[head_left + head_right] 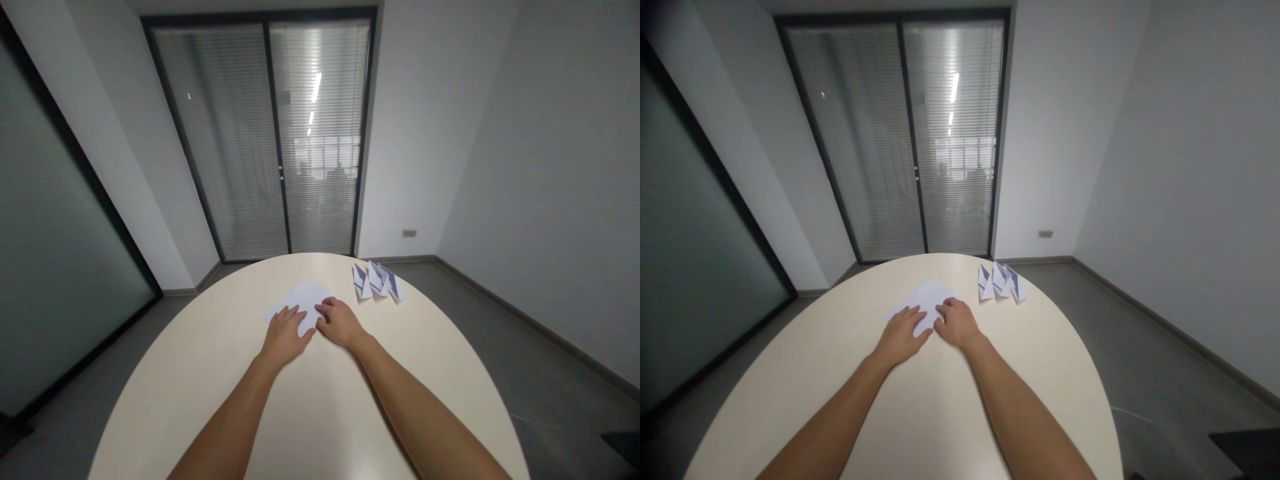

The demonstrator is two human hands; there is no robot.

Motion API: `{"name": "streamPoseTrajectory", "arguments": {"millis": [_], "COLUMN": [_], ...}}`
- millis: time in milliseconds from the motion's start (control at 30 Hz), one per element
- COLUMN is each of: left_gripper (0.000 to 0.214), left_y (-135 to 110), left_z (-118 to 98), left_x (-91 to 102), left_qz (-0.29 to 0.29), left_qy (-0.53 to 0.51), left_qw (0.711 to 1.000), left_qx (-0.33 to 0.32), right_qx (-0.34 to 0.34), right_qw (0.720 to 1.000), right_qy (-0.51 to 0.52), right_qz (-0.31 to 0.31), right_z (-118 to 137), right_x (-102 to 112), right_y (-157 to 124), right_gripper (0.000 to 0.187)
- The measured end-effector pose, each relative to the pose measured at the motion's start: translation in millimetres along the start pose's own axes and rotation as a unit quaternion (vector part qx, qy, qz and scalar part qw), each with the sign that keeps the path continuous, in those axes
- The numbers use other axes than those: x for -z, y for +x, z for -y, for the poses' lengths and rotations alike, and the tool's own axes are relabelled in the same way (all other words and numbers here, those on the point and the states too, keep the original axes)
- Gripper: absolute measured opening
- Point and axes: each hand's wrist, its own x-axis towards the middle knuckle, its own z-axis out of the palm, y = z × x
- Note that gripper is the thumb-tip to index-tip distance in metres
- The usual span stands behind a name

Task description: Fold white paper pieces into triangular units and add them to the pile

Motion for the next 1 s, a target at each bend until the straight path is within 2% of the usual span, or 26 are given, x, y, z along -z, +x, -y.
{"name": "streamPoseTrajectory", "arguments": {"millis": [233, 467, 700, 1000], "left_gripper": [0.051, 0.058, 0.052, 0.054], "left_y": [2.7, 0.2, 1.4, 4.6], "left_z": [3.3, 3.2, 3.8, 6.8], "left_x": [-3.5, 0.9, 2.6, 1.2], "left_qz": [0.011, 0.018, 0.025, 0.006], "left_qy": [0.007, 0.007, -0.002, -0.010], "left_qw": [1.000, 1.000, 0.999, 0.999], "left_qx": [0.014, 0.019, 0.025, 0.030], "right_qx": [0.017, 0.049, 0.060, 0.071], "right_qw": [1.000, 0.998, 0.998, 0.997], "right_qy": [0.011, 0.029, 0.036, 0.042], "right_qz": [0.004, 0.003, -0.004, 0.011], "right_z": [-4.7, -5.4, -4.2, -4.4], "right_x": [-2.7, 0.5, 4.5, 4.6], "right_y": [0.3, 0.4, -1.1, 0.6], "right_gripper": [0.046, 0.042, 0.037, 0.040]}}
